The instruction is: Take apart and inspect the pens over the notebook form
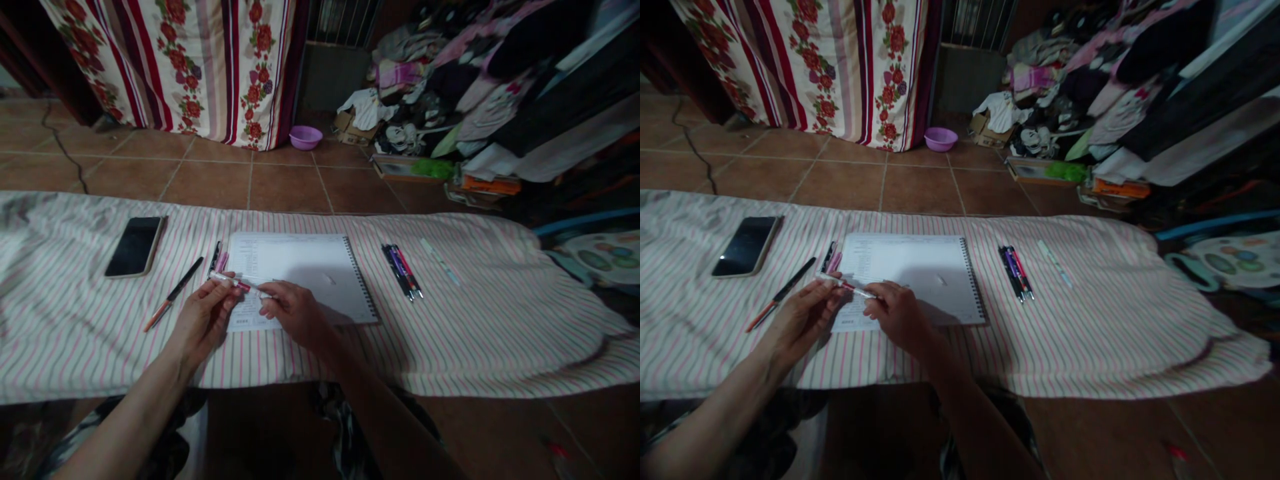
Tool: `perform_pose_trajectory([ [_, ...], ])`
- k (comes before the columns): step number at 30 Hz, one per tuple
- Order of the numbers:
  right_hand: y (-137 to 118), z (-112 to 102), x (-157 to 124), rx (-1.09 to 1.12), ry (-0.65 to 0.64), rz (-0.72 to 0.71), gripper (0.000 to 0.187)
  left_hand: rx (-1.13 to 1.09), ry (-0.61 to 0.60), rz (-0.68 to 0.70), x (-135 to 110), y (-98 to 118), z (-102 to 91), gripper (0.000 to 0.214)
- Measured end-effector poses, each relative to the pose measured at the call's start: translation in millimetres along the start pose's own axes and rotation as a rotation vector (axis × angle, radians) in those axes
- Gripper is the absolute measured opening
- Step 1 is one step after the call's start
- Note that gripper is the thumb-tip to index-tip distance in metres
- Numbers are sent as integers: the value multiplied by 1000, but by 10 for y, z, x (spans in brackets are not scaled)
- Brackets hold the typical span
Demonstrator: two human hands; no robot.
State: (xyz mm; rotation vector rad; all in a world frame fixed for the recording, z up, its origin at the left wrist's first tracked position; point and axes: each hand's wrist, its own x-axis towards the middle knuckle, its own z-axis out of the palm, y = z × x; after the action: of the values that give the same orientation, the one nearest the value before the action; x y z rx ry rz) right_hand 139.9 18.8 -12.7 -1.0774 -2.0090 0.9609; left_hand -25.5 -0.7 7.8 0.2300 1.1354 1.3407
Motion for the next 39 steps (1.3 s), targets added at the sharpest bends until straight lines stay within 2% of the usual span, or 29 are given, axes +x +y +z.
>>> perform_pose_trajectory([
  [3, 17, 51, -2, 70, -37, 21, 21, 12, -26, -62, -22, -47, 41, 13],
  [9, 77, 55, 1, -197, -67, -107, 18, 165, -39, -13, -14, -160, 29, 6],
  [14, 63, 20, 2, -239, -33, -92, 15, 233, -25, -81, -41, -150, 53, 10],
  [17, 28, 0, 6, -166, -9, -37, 17, 200, 17, -143, -57, -114, 77, 14],
  [22, 22, -1, 4, -90, 12, -17, 23, 138, 46, -158, -52, -73, 90, 19],
  [26, 34, 36, -3, -74, 67, -112, 17, 34, 61, -267, -40, -38, 83, 24],
  [30, -10, 71, -8, -44, 136, -250, 17, -137, -18, -376, -39, 2, 51, 33],
  [35, -62, 67, 7, -69, 215, -329, 15, -239, -67, -369, -50, 46, 38, 38],
  [39, -40, 40, 28, -125, 254, -301, 14, -240, -96, -325, -96, 89, 62, 38],
])
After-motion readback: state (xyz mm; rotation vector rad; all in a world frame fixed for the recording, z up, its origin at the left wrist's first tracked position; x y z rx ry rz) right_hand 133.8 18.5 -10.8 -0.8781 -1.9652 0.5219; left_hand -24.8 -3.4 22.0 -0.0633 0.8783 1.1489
